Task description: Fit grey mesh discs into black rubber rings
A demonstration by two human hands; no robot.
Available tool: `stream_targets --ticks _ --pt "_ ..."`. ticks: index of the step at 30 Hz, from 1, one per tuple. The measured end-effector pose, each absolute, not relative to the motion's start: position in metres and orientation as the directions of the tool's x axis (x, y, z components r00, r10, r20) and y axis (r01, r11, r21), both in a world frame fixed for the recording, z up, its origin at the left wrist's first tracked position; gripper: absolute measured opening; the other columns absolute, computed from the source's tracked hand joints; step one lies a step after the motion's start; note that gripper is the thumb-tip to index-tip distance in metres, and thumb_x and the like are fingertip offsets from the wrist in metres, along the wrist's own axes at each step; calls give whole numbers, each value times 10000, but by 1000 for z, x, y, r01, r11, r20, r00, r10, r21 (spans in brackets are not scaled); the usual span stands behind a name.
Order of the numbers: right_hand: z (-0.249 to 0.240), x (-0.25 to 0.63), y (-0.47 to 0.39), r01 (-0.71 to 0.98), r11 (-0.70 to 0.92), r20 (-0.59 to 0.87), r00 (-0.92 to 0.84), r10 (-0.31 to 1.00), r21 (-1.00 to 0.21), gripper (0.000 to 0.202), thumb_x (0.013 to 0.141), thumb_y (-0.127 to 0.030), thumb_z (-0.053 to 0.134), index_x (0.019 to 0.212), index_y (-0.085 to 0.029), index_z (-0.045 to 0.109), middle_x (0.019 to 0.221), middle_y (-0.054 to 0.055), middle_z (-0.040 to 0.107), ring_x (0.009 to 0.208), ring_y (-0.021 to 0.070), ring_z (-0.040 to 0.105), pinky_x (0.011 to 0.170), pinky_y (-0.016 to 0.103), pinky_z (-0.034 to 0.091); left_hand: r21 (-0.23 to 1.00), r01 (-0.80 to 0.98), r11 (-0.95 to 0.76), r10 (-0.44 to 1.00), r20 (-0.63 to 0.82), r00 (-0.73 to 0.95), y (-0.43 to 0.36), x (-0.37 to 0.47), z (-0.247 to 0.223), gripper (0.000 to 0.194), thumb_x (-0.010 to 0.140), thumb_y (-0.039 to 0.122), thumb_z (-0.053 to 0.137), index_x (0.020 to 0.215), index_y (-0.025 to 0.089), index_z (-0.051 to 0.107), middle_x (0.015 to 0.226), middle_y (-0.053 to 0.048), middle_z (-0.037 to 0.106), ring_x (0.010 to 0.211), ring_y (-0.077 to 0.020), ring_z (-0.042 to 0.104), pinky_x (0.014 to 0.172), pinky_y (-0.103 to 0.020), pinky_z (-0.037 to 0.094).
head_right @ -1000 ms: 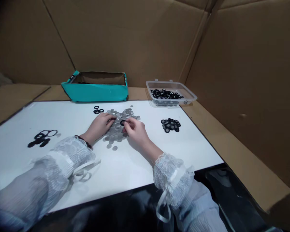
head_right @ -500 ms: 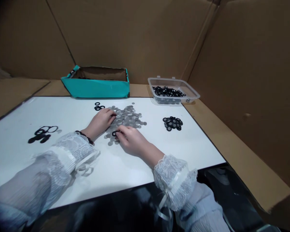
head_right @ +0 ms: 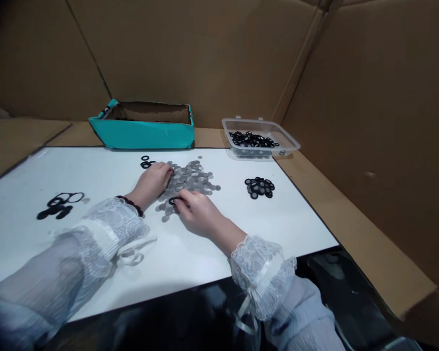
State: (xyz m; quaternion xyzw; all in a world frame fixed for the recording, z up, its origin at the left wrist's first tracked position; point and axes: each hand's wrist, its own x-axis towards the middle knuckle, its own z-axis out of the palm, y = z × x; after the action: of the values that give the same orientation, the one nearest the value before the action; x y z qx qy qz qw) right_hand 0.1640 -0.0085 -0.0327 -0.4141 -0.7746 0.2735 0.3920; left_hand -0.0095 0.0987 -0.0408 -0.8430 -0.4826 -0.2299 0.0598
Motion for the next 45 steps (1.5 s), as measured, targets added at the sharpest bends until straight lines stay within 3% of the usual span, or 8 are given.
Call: stream_targets --ticks 5,10,15,19,23,32,36,45 --pt "-36 160 -10 231 392 313 -313 896 -890 113 924 -260 470 876 -190 545 800 48 698 763 170 695 699 296 524 291 819 -495 789 544 284 96 -9 -37 154 908 193 346 858 190 492 903 -155 590 934 -316 560 859 -461 452" --pt "-40 156 -17 162 372 306 -327 894 -914 110 905 -272 493 854 -186 538 769 48 696 746 177 710 710 317 547 465 744 -479 778 618 114 68 -15 -29 115 933 223 327 843 234 399 840 -88 552 866 -261 569 809 -414 458" --pt "-34 153 -20 47 322 296 -286 911 -946 135 903 -289 492 833 -186 544 754 45 694 715 161 705 695 311 565 684 582 -440 822 567 -44 36 -11 -19 83 944 242 386 861 241 389 709 -7 510 631 -176 516 611 -323 408" --pt "-31 147 -22 -43 263 255 -433 865 -964 137 927 -283 459 856 -186 523 770 51 700 744 158 712 706 309 575 810 398 -431 843 518 -142 19 -3 -13 78 947 256 412 876 229 427 710 4 510 624 -145 504 584 -286 410" --pt "-36 144 -21 -17 206 175 -600 781 -978 148 950 -286 428 852 -191 486 760 45 695 750 149 713 719 301 574 848 278 -452 853 502 -142 11 1 -9 60 938 237 419 887 220 445 742 -2 511 663 -135 516 607 -267 443" --pt "-38 161 -7 107 302 232 -420 877 -947 136 942 -312 446 876 -201 492 685 17 686 676 151 702 686 298 556 897 210 -389 888 425 -174 14 -1 -12 123 925 287 452 822 220 441 669 17 481 588 -129 463 539 -257 399" --pt "-32 162 -19 34 221 174 -507 844 -975 178 959 -340 406 878 -200 480 670 10 680 643 143 697 637 281 556 899 211 -385 894 420 -159 12 1 -13 140 922 314 453 818 221 446 652 23 469 586 -133 460 544 -267 388" --pt "-37 168 -8 303 433 270 -457 848 -849 136 966 -269 386 901 -207 489 789 44 720 767 171 707 718 307 523 920 194 -340 926 364 -105 10 0 -15 122 921 240 440 804 214 458 627 26 478 570 -130 465 543 -278 390"
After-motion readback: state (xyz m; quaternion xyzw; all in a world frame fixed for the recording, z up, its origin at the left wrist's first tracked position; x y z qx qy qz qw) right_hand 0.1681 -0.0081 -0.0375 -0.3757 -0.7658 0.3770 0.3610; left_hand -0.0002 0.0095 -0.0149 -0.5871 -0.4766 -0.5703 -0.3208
